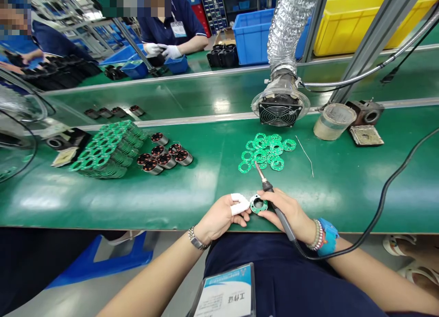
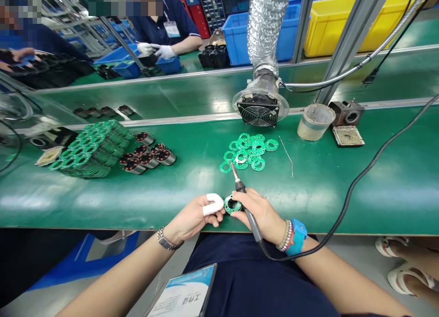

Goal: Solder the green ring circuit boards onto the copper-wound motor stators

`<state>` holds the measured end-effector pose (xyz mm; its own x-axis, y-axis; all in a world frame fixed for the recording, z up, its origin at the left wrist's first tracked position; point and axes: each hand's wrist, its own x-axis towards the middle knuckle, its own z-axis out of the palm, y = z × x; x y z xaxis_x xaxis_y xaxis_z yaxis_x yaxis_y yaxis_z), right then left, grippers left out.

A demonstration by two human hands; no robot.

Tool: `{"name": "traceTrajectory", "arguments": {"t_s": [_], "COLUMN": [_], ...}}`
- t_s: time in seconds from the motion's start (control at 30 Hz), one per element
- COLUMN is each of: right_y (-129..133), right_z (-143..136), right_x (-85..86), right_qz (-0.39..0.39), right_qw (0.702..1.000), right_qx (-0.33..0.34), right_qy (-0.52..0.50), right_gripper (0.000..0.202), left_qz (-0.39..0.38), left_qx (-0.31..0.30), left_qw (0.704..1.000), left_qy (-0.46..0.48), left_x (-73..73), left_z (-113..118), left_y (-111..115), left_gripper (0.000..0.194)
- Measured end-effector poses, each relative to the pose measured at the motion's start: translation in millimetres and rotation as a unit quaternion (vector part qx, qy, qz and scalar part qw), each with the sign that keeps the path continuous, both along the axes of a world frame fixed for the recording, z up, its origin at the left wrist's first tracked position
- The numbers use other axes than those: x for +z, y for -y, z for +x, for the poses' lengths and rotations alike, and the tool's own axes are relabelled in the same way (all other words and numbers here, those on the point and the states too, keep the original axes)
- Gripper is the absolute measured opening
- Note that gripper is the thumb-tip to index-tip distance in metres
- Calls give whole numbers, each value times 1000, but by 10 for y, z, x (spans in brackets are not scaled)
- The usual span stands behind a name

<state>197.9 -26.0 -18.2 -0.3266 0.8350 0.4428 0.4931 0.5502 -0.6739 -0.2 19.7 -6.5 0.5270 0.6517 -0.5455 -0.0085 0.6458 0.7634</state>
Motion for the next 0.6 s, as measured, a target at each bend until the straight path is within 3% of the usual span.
{"name": "traceTrajectory", "arguments": {"t_s": [0.3,0.43,0.6], "right_y": [10,-33,-57], "right_z": [-11,17,75], "right_x": [-7,8,110], "right_qz": [2,-22,-79], "right_qw": [1000,1000,997], "right_qx": [2,2,11], "right_qy": [-5,-18,-9], "right_gripper": [30,32,40], "left_qz": [80,113,194], "left_qx": [8,-7,-33], "left_qw": [995,992,972], "left_qy": [-66,-50,-127], "left_x": [15,44,33], "left_z": [121,95,54], "left_y": [87,35,46], "left_gripper": [28,35,22]}}
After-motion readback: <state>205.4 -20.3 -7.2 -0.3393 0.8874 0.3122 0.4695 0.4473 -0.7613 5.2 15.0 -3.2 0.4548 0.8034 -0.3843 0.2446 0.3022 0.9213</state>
